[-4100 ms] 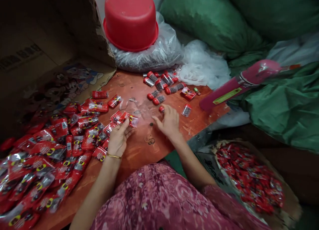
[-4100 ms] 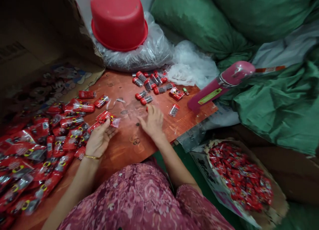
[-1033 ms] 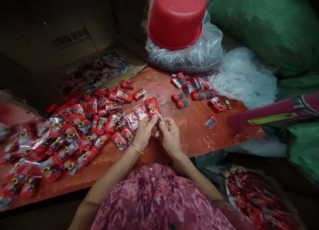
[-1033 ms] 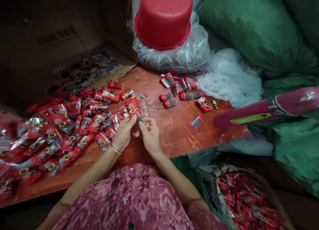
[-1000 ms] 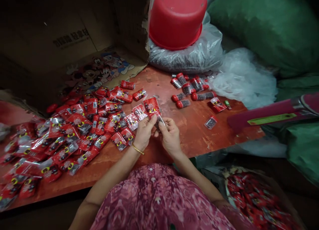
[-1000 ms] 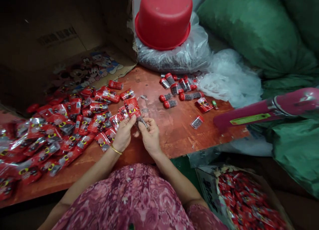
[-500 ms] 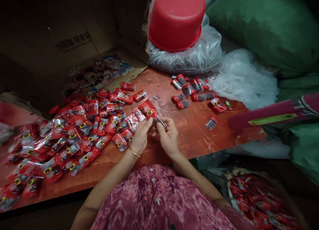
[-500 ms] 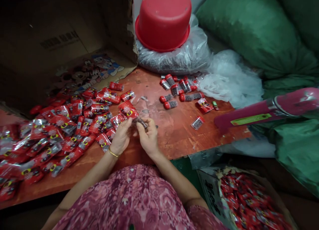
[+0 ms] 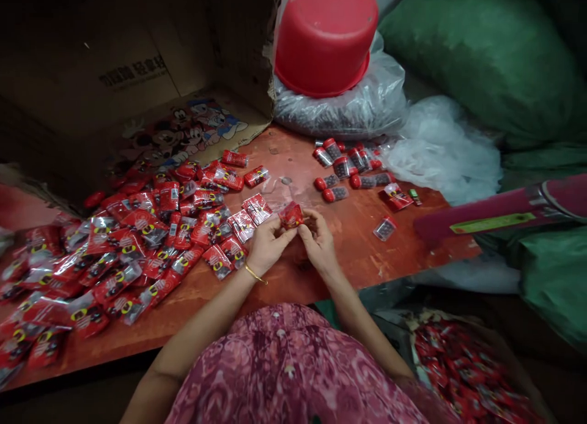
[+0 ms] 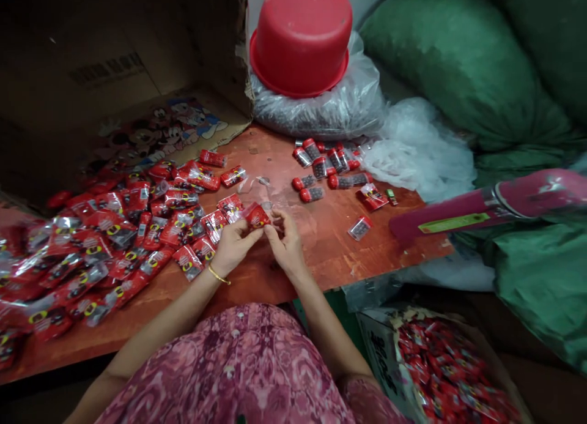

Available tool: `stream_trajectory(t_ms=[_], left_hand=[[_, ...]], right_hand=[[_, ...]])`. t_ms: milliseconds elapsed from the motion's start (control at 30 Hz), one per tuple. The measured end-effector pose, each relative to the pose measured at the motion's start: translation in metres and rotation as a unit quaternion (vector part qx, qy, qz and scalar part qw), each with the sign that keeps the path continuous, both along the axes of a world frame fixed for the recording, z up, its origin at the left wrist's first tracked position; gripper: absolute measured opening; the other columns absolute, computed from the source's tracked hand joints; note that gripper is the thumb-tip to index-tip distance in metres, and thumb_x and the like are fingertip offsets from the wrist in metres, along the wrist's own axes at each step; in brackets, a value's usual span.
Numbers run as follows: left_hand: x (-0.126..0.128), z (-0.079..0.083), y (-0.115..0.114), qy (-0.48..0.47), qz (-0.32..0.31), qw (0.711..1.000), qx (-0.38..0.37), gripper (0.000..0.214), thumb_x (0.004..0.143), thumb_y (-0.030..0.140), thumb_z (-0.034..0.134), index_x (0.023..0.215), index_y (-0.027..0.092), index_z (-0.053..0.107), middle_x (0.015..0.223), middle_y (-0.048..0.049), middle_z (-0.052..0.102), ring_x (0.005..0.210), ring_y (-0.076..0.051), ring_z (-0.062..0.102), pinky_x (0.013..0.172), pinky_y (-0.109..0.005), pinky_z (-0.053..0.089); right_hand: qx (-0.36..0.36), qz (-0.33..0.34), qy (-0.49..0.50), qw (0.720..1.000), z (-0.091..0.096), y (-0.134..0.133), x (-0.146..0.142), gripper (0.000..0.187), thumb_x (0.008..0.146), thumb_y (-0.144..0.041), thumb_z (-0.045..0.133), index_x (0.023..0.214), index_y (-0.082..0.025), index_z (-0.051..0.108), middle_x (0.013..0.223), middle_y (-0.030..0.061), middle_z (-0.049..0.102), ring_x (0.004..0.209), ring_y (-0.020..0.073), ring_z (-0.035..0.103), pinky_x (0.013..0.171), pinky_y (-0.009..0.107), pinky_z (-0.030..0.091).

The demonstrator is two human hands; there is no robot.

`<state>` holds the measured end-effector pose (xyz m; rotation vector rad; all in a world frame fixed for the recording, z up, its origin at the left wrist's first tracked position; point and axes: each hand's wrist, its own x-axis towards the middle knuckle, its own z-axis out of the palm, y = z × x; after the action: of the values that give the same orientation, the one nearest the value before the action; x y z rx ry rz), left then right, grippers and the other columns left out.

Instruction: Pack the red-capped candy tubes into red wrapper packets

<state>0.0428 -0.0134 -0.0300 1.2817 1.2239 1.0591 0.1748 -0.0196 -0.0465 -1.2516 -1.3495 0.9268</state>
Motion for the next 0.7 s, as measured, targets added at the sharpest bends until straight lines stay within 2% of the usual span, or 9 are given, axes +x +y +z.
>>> stream_trajectory(t_ms=[100, 233, 400, 533, 633, 700], left_hand=[[0.003, -0.008, 0.003, 0.107, -0.027, 0.993, 0.047, 0.021, 0.077, 0.032, 0.058, 0.078, 0.013, 0.067, 0.074, -0.0013, 0.065, 0.072, -0.014, 0.056, 0.069, -0.024, 0.044], [0.009, -0.017, 0.004, 0.149, -0.056, 0.984, 0.074, 0.022, 0.081, 0.028, 0.055, 0.094, 0.016, 0.067, 0.087, -0.0025, 0.069, 0.077, -0.016, 0.06, 0.071, -0.026, 0.046], [0.012, -0.021, 0.003, 0.197, -0.081, 0.97, 0.115, 0.026, 0.085, 0.03, 0.05, 0.101, 0.016, 0.065, 0.096, -0.0057, 0.069, 0.087, -0.018, 0.061, 0.078, -0.028, 0.046], [0.011, -0.028, 0.002, 0.274, -0.074, 0.944, 0.167, 0.029, 0.086, 0.031, 0.047, 0.107, 0.017, 0.062, 0.105, -0.0083, 0.066, 0.101, -0.021, 0.057, 0.091, -0.035, 0.043], [0.012, -0.037, 0.001, 0.338, -0.063, 0.92, 0.19, 0.028, 0.086, 0.028, 0.048, 0.108, 0.016, 0.061, 0.114, -0.011, 0.063, 0.11, -0.024, 0.053, 0.099, -0.044, 0.037], [0.013, -0.041, 0.001, 0.364, -0.063, 0.908, 0.199, 0.027, 0.085, 0.026, 0.05, 0.107, 0.016, 0.061, 0.115, -0.0116, 0.062, 0.113, -0.024, 0.052, 0.102, -0.046, 0.034]], right_hand=[[0.063, 0.069, -0.105, 0.99, -0.008, 0.015, 0.02, 0.031, 0.083, -0.044, 0.051, 0.103, -0.022, 0.061, 0.097, 0.0051, 0.064, 0.089, 0.0175, 0.057, 0.081, 0.034, 0.046], [0.118, 0.131, -0.198, 0.964, -0.018, 0.027, 0.041, 0.035, 0.085, -0.049, 0.047, 0.094, -0.022, 0.067, 0.088, 0.0051, 0.067, 0.081, 0.018, 0.059, 0.079, 0.035, 0.045], [0.159, 0.134, -0.228, 0.951, -0.03, 0.029, 0.05, 0.039, 0.088, -0.049, 0.041, 0.091, -0.021, 0.069, 0.083, 0.0063, 0.068, 0.077, 0.0175, 0.06, 0.072, 0.034, 0.046], [0.203, 0.136, -0.254, 0.936, -0.035, 0.029, 0.051, 0.037, 0.09, -0.043, 0.042, 0.088, -0.018, 0.069, 0.079, 0.0074, 0.068, 0.072, 0.017, 0.059, 0.072, 0.033, 0.044], [0.198, 0.155, -0.305, 0.918, -0.034, 0.031, 0.054, 0.037, 0.09, -0.043, 0.042, 0.083, -0.019, 0.069, 0.07, 0.0061, 0.067, 0.065, 0.0169, 0.056, 0.068, 0.034, 0.042], [0.183, 0.162, -0.317, 0.917, -0.032, 0.031, 0.056, 0.035, 0.088, -0.045, 0.044, 0.087, -0.02, 0.068, 0.075, 0.0062, 0.067, 0.07, 0.0178, 0.057, 0.07, 0.034, 0.042]])
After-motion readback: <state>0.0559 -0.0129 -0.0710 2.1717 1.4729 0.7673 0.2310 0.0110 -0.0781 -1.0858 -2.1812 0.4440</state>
